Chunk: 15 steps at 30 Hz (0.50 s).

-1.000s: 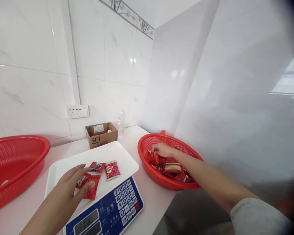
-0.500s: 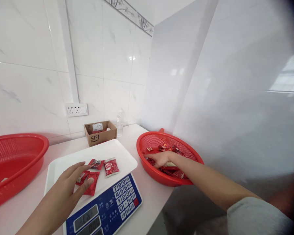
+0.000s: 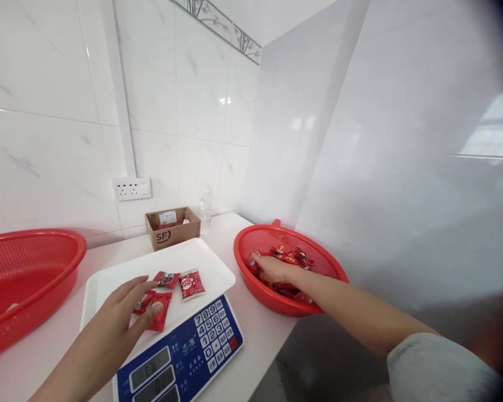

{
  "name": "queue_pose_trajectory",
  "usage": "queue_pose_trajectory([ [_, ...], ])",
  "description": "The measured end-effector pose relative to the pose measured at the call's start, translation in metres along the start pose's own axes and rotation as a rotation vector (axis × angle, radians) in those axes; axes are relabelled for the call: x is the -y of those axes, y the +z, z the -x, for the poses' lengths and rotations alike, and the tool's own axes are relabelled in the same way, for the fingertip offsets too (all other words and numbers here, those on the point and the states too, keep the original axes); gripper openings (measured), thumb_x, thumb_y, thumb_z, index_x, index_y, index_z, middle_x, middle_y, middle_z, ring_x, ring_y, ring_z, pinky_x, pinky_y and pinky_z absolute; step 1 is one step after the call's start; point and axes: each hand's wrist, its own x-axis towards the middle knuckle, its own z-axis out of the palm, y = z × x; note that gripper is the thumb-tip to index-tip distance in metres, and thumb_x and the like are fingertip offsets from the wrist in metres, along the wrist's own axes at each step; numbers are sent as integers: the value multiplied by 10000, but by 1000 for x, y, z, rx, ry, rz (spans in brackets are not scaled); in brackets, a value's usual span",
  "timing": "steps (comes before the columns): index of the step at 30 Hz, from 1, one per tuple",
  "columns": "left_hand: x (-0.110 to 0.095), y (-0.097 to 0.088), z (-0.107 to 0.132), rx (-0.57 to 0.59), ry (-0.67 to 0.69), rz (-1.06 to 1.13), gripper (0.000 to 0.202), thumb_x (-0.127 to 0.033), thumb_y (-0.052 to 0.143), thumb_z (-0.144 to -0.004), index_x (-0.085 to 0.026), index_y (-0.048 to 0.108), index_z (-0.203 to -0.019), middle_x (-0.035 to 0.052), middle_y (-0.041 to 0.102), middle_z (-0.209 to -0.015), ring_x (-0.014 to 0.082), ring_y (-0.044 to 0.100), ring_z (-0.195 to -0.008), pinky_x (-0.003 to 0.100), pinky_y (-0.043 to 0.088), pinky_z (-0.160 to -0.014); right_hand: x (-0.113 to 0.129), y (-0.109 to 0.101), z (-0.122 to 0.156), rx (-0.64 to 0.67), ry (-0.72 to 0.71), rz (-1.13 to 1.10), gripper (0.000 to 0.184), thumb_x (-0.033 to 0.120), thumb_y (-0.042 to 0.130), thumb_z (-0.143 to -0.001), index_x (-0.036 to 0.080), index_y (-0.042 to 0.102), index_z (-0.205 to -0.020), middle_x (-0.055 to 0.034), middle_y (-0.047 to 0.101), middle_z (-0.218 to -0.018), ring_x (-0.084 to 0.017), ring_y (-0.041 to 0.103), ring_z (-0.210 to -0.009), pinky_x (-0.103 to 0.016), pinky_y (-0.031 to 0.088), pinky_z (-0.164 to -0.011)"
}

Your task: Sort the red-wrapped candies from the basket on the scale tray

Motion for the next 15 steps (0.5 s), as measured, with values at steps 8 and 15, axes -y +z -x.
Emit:
queue_pose_trajectory([
  [8, -2, -1, -1, -23, 27, 5, 491, -578, 436, -861, -256, 639, -1171, 92, 611, -1287, 319, 569, -1190, 435, 533, -904, -36, -20, -17, -158, 71, -220, 300, 321, 559, -930, 174, 572, -1191, -80, 603, -1187, -206, 625, -974, -405, 538, -821],
  [15, 0, 1, -1, -3, 19, 6, 490, -574, 439, -866, -251, 637, -1177, 99, 603, -1291, 325, 577, -1171, 441, 536, -888, -41, -24, -20, -144, 87, -233, 307, 316, 563, -928, 171, 565, -1199, -84, 602, -1188, -205, 625, -978, -410, 536, -823],
])
